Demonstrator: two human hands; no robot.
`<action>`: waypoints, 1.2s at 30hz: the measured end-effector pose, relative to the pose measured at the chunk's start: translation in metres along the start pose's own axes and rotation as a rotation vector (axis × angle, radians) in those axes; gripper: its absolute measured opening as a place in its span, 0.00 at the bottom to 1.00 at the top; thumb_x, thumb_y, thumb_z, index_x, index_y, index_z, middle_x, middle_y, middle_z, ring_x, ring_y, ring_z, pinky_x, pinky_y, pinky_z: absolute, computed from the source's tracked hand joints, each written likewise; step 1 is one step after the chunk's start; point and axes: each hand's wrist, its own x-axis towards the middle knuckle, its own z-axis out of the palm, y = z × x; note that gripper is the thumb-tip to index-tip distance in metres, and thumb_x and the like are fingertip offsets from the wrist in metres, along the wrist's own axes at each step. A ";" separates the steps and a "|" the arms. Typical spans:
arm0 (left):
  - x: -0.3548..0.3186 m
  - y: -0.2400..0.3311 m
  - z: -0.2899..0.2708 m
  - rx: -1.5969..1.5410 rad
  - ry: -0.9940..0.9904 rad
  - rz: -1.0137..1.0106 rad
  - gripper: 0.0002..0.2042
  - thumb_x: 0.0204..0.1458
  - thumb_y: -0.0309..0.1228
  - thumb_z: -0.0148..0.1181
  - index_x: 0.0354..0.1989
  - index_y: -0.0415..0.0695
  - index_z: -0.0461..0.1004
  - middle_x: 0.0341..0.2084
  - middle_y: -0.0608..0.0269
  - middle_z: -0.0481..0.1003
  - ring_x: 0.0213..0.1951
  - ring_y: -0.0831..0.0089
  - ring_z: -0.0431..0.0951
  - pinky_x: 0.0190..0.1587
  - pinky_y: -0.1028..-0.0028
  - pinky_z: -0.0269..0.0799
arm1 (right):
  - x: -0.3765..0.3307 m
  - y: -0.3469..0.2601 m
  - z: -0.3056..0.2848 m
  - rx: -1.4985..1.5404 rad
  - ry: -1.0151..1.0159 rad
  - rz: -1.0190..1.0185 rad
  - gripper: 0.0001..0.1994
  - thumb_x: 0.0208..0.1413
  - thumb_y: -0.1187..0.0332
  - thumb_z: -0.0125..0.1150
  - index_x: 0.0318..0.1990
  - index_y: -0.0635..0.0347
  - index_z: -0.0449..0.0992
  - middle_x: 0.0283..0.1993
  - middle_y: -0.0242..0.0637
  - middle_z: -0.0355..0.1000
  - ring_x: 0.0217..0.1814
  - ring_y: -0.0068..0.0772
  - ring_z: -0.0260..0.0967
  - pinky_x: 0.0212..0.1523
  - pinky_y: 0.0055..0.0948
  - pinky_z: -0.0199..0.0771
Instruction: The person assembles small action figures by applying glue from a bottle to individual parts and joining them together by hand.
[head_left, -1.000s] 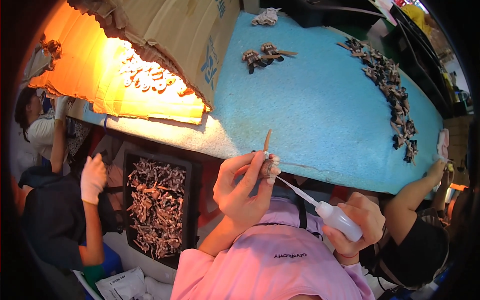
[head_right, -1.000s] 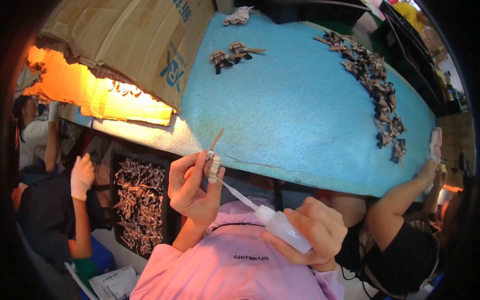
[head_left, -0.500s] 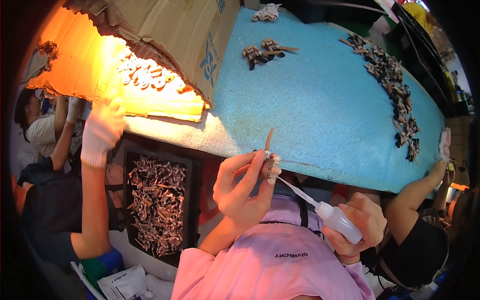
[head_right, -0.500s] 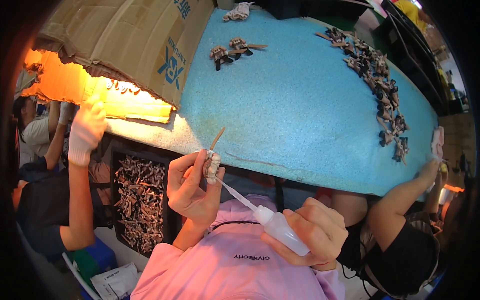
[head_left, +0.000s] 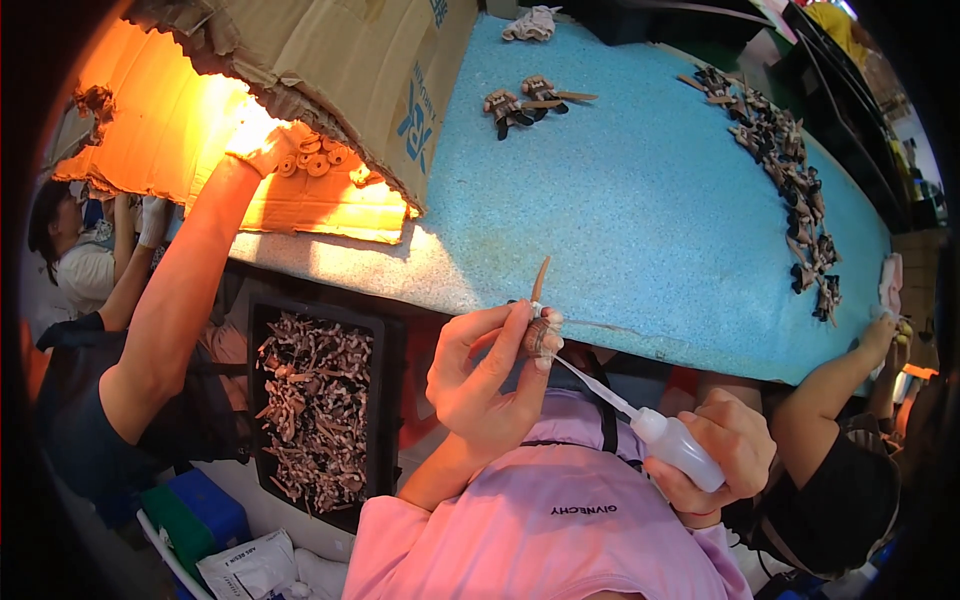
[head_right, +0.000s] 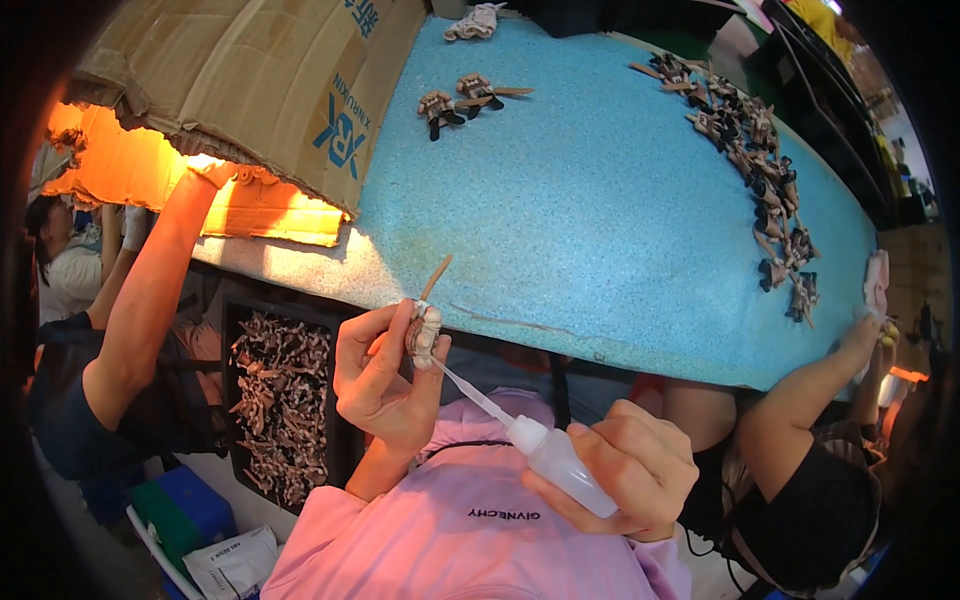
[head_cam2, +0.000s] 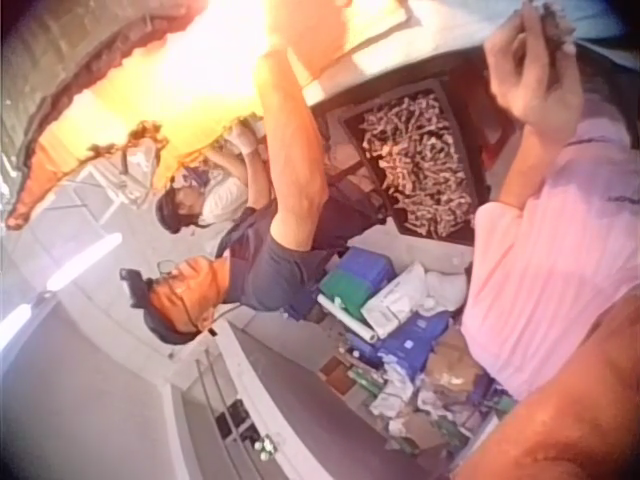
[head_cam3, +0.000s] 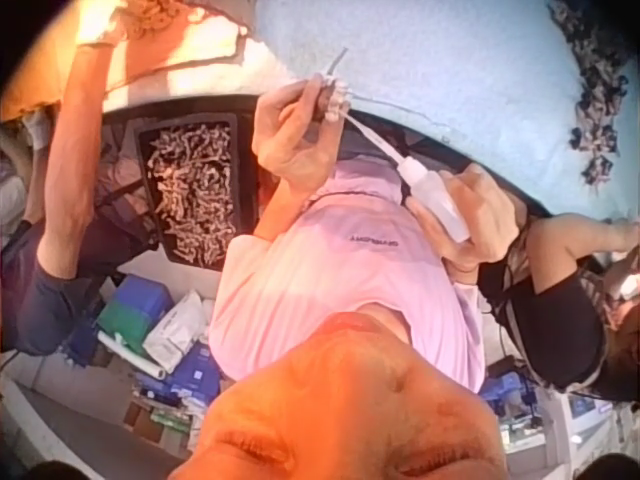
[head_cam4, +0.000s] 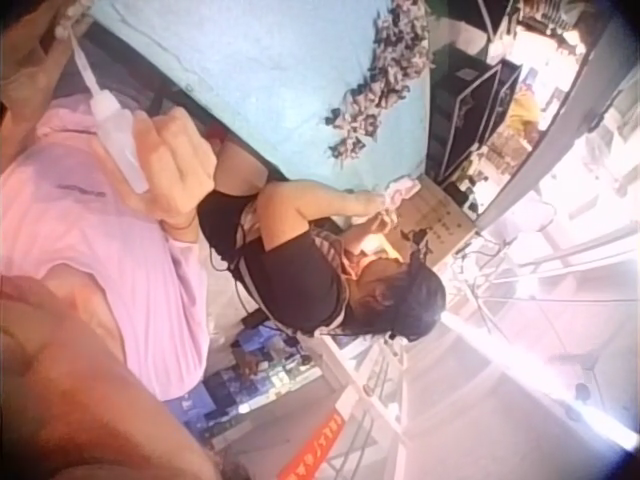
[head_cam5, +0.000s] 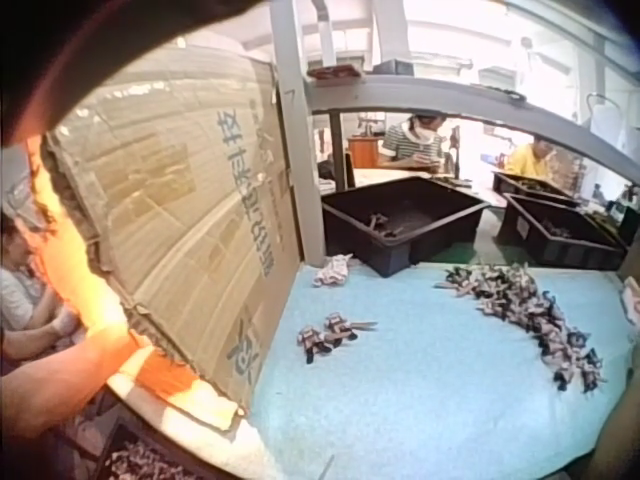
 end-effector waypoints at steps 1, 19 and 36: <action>0.000 0.000 0.000 0.001 0.000 0.001 0.18 0.35 0.11 0.59 0.40 0.32 0.74 0.35 0.56 0.71 0.30 0.74 0.77 0.32 0.80 0.75 | -0.001 0.001 0.000 0.002 0.004 -0.029 0.19 0.29 0.65 0.69 0.26 0.71 0.70 0.15 0.39 0.65 0.12 0.29 0.57 0.11 0.24 0.51; 0.002 0.002 -0.002 -0.098 -0.041 -0.025 0.15 0.41 0.13 0.60 0.41 0.31 0.73 0.38 0.51 0.70 0.32 0.71 0.77 0.34 0.79 0.77 | -0.005 0.004 0.000 0.133 0.125 0.065 0.19 0.29 0.66 0.74 0.24 0.70 0.71 0.15 0.38 0.66 0.11 0.31 0.61 0.11 0.23 0.57; 0.003 0.005 -0.005 -0.174 -0.075 -0.016 0.14 0.43 0.08 0.51 0.41 0.28 0.72 0.41 0.47 0.69 0.33 0.68 0.78 0.29 0.82 0.77 | -0.004 0.004 0.003 0.166 0.114 0.103 0.18 0.29 0.66 0.72 0.23 0.70 0.72 0.13 0.37 0.63 0.10 0.30 0.60 0.10 0.23 0.54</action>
